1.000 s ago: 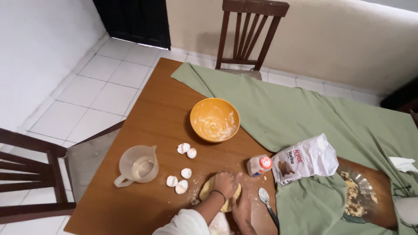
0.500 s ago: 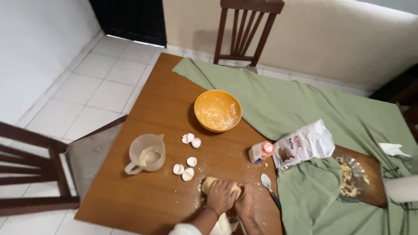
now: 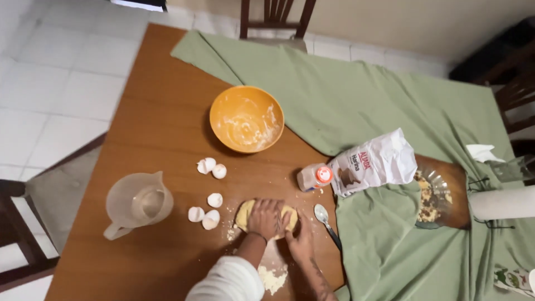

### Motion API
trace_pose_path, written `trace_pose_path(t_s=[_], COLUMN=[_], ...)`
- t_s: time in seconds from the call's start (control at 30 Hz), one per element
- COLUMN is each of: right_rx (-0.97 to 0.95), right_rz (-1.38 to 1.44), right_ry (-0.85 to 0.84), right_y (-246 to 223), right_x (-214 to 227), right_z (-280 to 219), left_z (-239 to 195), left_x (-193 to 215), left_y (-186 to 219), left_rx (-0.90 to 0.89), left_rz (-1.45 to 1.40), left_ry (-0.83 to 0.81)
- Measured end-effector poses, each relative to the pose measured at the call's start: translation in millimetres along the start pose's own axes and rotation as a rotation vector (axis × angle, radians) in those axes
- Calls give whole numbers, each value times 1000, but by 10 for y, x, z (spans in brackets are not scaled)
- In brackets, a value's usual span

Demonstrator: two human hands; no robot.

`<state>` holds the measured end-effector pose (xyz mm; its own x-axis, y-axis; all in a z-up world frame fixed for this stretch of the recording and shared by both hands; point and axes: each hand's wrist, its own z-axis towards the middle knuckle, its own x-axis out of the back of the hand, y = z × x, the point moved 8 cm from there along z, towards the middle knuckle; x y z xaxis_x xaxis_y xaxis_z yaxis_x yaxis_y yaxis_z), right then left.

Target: Knead dough on a wooden table.

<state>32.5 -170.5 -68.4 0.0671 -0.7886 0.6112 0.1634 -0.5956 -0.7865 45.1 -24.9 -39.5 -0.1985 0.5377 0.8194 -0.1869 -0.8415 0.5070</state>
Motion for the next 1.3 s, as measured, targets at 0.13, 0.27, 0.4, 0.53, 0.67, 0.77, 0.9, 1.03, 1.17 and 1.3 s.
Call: trace_pose_path(t_s=[0.13,0.27,0.4,0.53,0.67,0.77,0.9,1.03,1.17,1.3], right_rx=[-139,-256,-372,-463,-605,-631,-581,-441,-287,-133], right_rz=[184,318,366,323,469,566,515,455,391,322], right_ry=[9,59,120,139,76,1,27,-85,-365,-317], right_y=[253,465,556,545,201,-4,60,-123,-381,-631], right_x=[-55,-128,-190,-217,-200,-270,-266,-48,-75,-162], right_z=[212,350,385,342,414,398,405,426,363,307], left_z=[325,652,971,1227,1295,1129,1028,527,256,458], left_x=[-158,-125,-97,-147,-99,-433,-112,-110,-324,-391], left_y=[-156,-188,-250,-401,-445,-565,-407,-788,-1055,-782], left_rx=[23,-50,-62,12,68,25,53,484,604,505], left_rz=[94,176,184,40,-33,141,62,-127,-476,-710], left_ry=[-42,34,57,63,82,90,-74,-608,-533,-398])
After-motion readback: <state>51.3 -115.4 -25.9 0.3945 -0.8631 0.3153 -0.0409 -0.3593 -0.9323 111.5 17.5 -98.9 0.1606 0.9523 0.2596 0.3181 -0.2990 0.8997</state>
